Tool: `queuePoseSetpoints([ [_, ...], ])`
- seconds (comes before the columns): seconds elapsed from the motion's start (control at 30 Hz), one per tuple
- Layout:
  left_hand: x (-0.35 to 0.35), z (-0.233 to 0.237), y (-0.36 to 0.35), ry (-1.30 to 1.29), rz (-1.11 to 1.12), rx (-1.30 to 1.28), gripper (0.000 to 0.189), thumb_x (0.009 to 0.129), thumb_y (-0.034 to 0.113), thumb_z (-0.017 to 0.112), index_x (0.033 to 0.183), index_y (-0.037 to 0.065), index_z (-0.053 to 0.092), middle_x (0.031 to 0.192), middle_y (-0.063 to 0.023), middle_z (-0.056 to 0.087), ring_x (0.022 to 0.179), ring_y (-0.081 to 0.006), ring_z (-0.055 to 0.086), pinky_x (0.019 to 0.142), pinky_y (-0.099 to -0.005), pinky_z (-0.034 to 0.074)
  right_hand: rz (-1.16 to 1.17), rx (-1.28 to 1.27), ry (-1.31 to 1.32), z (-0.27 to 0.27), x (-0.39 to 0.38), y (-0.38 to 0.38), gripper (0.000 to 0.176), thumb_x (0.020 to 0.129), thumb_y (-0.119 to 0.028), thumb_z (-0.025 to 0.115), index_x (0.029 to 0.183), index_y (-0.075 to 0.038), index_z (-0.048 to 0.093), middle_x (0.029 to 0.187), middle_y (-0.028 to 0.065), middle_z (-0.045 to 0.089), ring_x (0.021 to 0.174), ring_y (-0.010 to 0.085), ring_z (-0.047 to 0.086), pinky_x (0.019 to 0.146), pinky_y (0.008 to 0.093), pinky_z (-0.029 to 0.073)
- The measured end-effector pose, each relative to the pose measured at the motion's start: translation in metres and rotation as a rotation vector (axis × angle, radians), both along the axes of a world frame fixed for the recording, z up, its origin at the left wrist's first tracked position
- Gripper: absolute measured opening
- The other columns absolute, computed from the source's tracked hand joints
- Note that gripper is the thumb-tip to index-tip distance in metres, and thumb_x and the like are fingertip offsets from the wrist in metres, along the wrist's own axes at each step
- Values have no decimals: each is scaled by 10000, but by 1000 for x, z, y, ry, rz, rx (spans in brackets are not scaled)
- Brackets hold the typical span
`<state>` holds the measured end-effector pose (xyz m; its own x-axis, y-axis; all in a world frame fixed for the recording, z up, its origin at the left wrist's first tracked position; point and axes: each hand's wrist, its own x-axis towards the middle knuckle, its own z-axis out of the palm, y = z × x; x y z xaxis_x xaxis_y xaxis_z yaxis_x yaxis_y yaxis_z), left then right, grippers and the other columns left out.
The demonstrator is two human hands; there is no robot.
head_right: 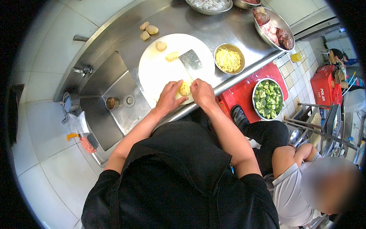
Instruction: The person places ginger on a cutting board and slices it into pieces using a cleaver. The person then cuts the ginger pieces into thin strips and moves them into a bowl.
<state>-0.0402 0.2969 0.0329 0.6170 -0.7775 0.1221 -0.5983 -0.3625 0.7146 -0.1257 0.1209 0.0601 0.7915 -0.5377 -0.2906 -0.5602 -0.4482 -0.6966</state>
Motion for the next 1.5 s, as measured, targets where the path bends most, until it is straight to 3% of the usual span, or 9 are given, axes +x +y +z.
queuePoseSetpoints([
  [0.23, 6, -11, -3, 56, -48, 109, 604, 909, 263, 837, 1415, -1, 639, 1286, -187, 614, 1208, -363, 596, 1043, -433, 504, 76, -38, -71, -1, -11, 7, 194, 947, -164, 691, 1071, -35, 767, 949, 234, 768, 927, 431, 748, 850, 503, 583],
  [0.5, 3, -16, -5, -38, -35, 120, 735, 884, 292, 870, 1470, -45, 582, 1358, -220, 596, 1229, -387, 575, 1067, -444, 486, 85, -3, -144, -1, -21, 5, 203, 954, -169, 697, 1098, -45, 766, 982, 233, 765, 954, 417, 741, 876, 500, 576],
  [0.57, 1, -18, -4, -69, -13, 127, 750, 880, 327, 873, 1483, -16, 587, 1354, -215, 595, 1231, -383, 574, 1069, -443, 486, 29, -273, -98, 7, -29, 0, 246, 936, -205, 742, 1107, -28, 739, 1052, 246, 733, 1009, 443, 714, 884, 521, 567],
  [0.67, -3, 3, -11, -143, 30, 140, 748, 879, 365, 874, 1483, 14, 607, 1349, -210, 595, 1233, -377, 572, 1071, -442, 485, 98, -438, -1, 25, -45, -6, 321, 908, -233, 788, 1116, -7, 695, 1126, 261, 670, 1042, 477, 685, 876, 539, 565],
  [0.8, 6, -3, -22, -119, -25, 232, 723, 877, 400, 868, 1436, -1, 642, 1359, -204, 597, 1254, -369, 561, 1086, -441, 472, 66, -261, 142, 7, -50, -5, 483, 904, -201, 791, 1269, -1, 545, 1169, 300, 620, 1073, 541, 668, 914, 606, 550],
  [1.03, 9, -6, -19, -81, -28, 177, 715, 875, 391, 864, 1411, -30, 648, 1374, -199, 621, 1263, -365, 558, 1099, -440, 469, 33, -103, 66, 16, -56, -11, 486, 916, -167, 730, 1286, 18, 474, 1089, 372, 674, 1070, 546, 677, 925, 599, 540],
  [1.13, 4, -2, -21, -251, 20, 146, 679, 881, 348, 863, 1411, -22, 654, 1348, -188, 645, 1258, -362, 566, 1105, -441, 473, -49, 19, 166, 38, -63, -6, 454, 924, -172, 682, 1269, 31, 468, 1055, 361, 703, 1060, 525, 693, 923, 570, 532],
  [1.33, 0, -14, -17, -69, -11, 129, 704, 896, 309, 854, 1469, -16, 604, 1388, -187, 648, 1295, -365, 567, 1135, -447, 466, -82, 220, 24, 31, -102, -3, 406, 924, -160, 642, 1268, -6, 490, 1038, 295, 720, 1032, 486, 711, 908, 533, 530],
  [1.5, -4, -13, -15, -27, 40, 95, 732, 875, 266, 873, 1488, -12, 585, 1444, -197, 624, 1360, -380, 547, 1168, -445, 454, -75, 289, -9, 10, -122, 6, 337, 916, -138, 643, 1222, -48, 535, 900, 186, 688, 873, 365, 706, 832, 479, 535],
])
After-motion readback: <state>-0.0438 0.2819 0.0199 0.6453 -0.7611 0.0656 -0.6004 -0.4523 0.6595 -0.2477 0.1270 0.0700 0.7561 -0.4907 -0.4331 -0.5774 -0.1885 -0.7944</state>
